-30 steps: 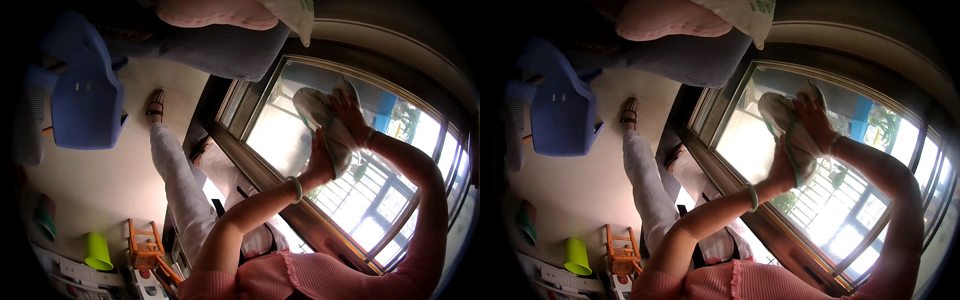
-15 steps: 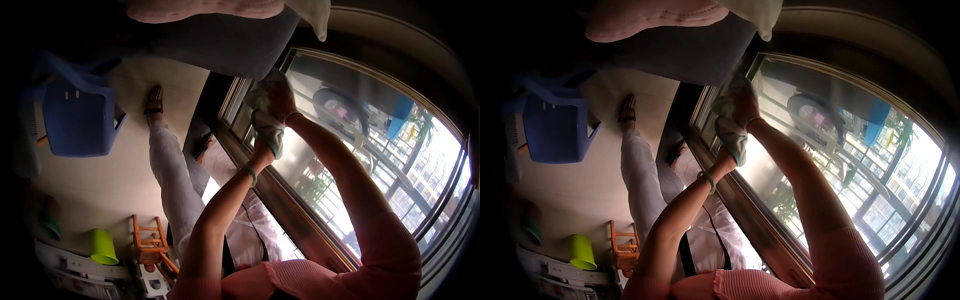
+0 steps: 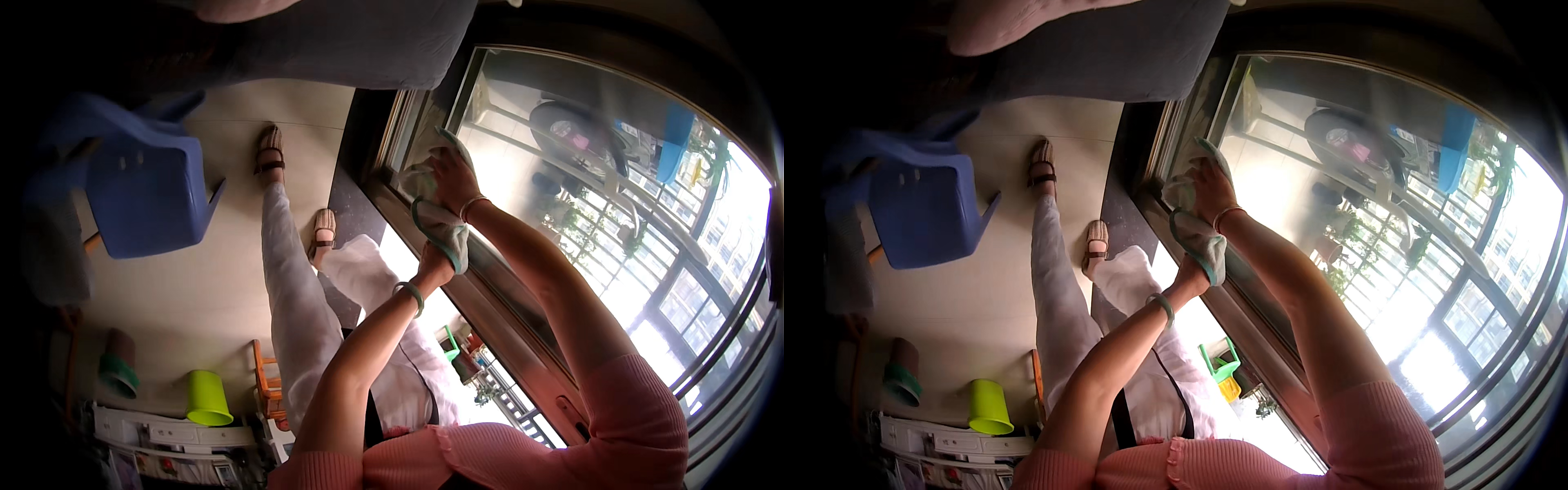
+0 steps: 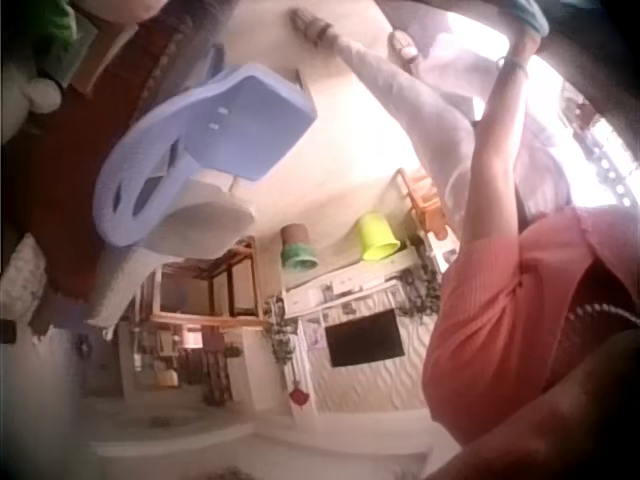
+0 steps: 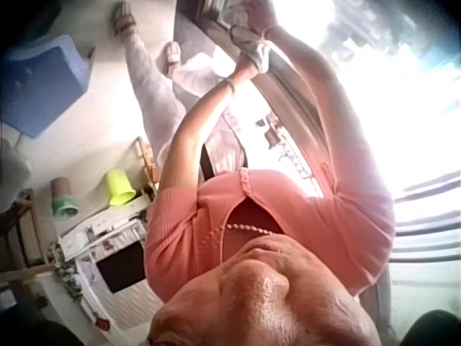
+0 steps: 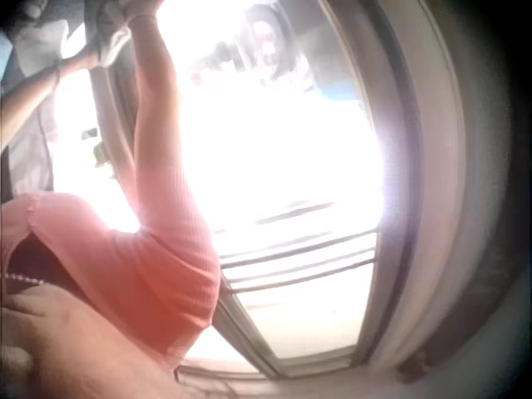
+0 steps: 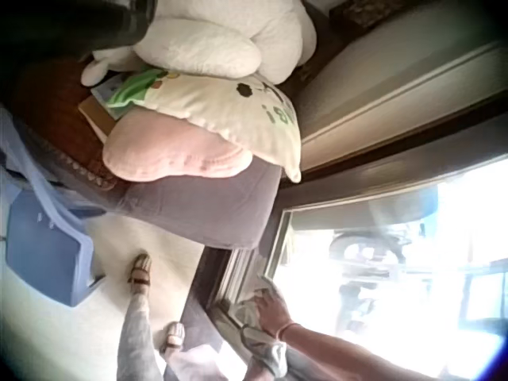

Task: The person cleans a large glass sliding door using a cloth. They wipe the glass surface and the metal frame, then dip the cloth into a green bucket of water to wring it out. The person moves a blue plastic chair to access different areas of the door and continues wiping the glass and frame.

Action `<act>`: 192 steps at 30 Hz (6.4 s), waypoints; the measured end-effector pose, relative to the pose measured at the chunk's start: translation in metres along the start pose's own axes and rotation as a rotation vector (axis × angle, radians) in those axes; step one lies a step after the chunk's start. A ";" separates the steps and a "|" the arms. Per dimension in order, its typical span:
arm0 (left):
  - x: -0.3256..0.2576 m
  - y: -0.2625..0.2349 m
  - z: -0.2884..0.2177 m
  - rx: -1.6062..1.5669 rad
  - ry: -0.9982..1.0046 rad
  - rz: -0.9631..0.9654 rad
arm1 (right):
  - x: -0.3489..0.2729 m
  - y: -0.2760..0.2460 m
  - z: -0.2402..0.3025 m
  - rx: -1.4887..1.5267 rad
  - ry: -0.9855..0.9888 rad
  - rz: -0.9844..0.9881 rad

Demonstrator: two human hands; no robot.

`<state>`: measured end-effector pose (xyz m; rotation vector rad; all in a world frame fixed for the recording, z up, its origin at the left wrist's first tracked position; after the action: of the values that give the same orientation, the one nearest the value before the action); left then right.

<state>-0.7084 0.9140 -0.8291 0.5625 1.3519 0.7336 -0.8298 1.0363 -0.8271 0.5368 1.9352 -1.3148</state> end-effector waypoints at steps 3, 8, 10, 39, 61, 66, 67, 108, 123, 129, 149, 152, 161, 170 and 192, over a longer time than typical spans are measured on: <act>0.003 -0.016 0.006 0.181 0.249 0.025 | 0.006 -0.003 0.015 -0.045 -0.021 0.022; -0.039 -0.009 -0.019 1.259 0.552 -0.005 | -0.006 0.025 0.037 -0.070 -0.018 0.037; -0.054 -0.012 -0.016 1.661 0.595 -0.034 | -0.015 0.022 0.048 -0.060 -0.031 -0.025; -0.169 -0.124 0.109 0.983 0.087 -0.135 | -0.110 0.056 0.237 0.125 0.036 0.117; -0.208 -0.254 0.291 0.900 0.266 0.114 | -0.177 0.074 0.367 0.273 0.052 -0.057; -0.198 -0.265 0.342 0.291 0.100 0.096 | -0.195 0.079 0.374 0.362 0.067 -0.122; -0.199 -0.267 0.342 0.420 0.089 0.066 | -0.195 0.075 0.378 0.328 0.043 -0.092; -0.309 -0.101 0.222 0.121 0.377 -0.014 | -0.271 -0.053 0.321 0.338 -0.143 0.152; -0.298 -0.078 0.134 0.528 0.363 0.179 | -0.204 -0.130 0.281 0.198 -0.190 0.015; -0.288 -0.091 0.159 0.622 0.458 0.188 | -0.198 -0.103 0.283 0.302 -0.272 -0.092; -0.198 -0.280 0.233 0.666 0.291 -0.423 | -0.075 0.189 0.452 0.471 -0.505 0.027; -0.179 -0.290 0.219 0.891 0.423 -0.554 | -0.056 0.189 0.434 0.324 -0.525 0.201; -0.151 -0.303 0.208 0.946 0.163 -0.386 | -0.057 0.178 0.421 0.243 -0.302 0.180; -0.164 -0.309 0.211 0.894 0.199 -0.443 | -0.057 0.185 0.421 0.248 -0.406 0.184; -0.230 -0.229 0.177 0.824 0.203 -0.106 | -0.170 0.104 0.385 -0.210 -0.320 0.154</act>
<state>-0.5140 0.5994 -0.8198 1.0692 1.8541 0.1138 -0.5206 0.7329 -0.8457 0.3398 1.7047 -1.0174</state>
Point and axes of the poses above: each hand's wrist, its own x-axis towards the middle knuckle, its own y-axis out of the palm, z = x × y, the point moved 3 cm from there along x, towards the middle knuckle, and after that the axes turned 4 degrees about -y, right-handed, at the moved point
